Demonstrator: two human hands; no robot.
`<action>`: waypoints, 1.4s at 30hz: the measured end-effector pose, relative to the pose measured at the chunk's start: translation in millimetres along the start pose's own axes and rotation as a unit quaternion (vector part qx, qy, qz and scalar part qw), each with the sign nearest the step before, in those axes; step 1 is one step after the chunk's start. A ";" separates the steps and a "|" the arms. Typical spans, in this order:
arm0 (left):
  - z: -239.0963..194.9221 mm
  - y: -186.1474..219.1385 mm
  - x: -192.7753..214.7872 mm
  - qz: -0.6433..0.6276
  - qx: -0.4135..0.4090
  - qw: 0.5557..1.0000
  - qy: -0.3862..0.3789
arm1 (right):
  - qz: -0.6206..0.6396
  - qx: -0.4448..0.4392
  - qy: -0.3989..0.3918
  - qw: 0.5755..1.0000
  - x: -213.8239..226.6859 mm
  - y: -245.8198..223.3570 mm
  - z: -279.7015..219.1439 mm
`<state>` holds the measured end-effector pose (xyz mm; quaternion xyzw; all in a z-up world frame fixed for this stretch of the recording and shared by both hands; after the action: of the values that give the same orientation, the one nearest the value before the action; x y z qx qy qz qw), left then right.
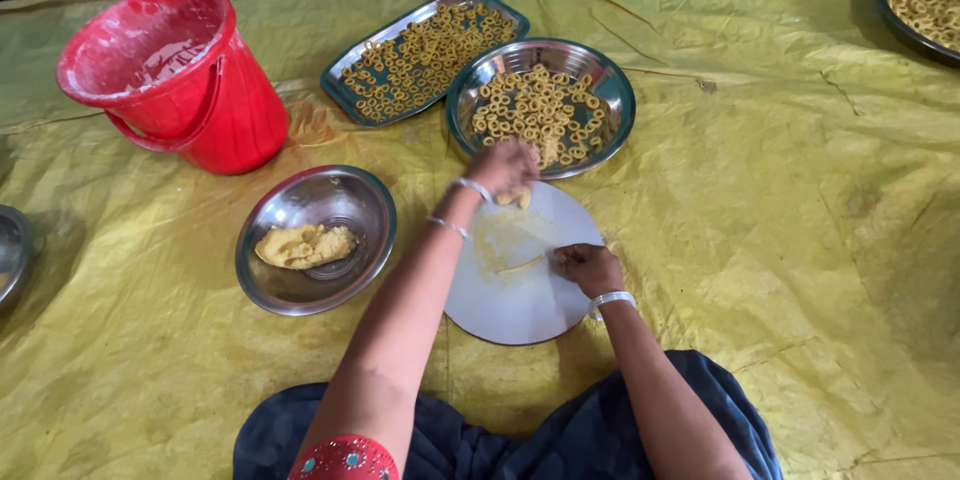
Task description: The person sits on a yellow tarp and repeatedly takes small pieces of dough, rolls them into thin ropes on a white board, and joins the ends to form rings. The finished rings are placed into metal trays nearby.
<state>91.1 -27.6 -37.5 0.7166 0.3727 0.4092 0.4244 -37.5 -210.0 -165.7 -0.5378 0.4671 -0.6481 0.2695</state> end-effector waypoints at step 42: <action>-146.5 -98.5 45.0 0.084 -0.312 0.930 0.174 | -0.538 0.201 -0.190 0.796 -110.6 -102.6 -142.3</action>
<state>-42.0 92.2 -70.6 0.4943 0.2332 0.6573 0.5189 -126.3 -27.9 -121.0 -0.7486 -0.0993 -0.6525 0.0629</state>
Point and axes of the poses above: each hand's wrist, its own z-axis towards the middle knuckle, its own x-axis out of the back of the hand, y = z × x, the point moved 9 cm from there along z, towards the middle knuckle, and after that the axes turned 12 degrees about y, right-handed, at the moved point
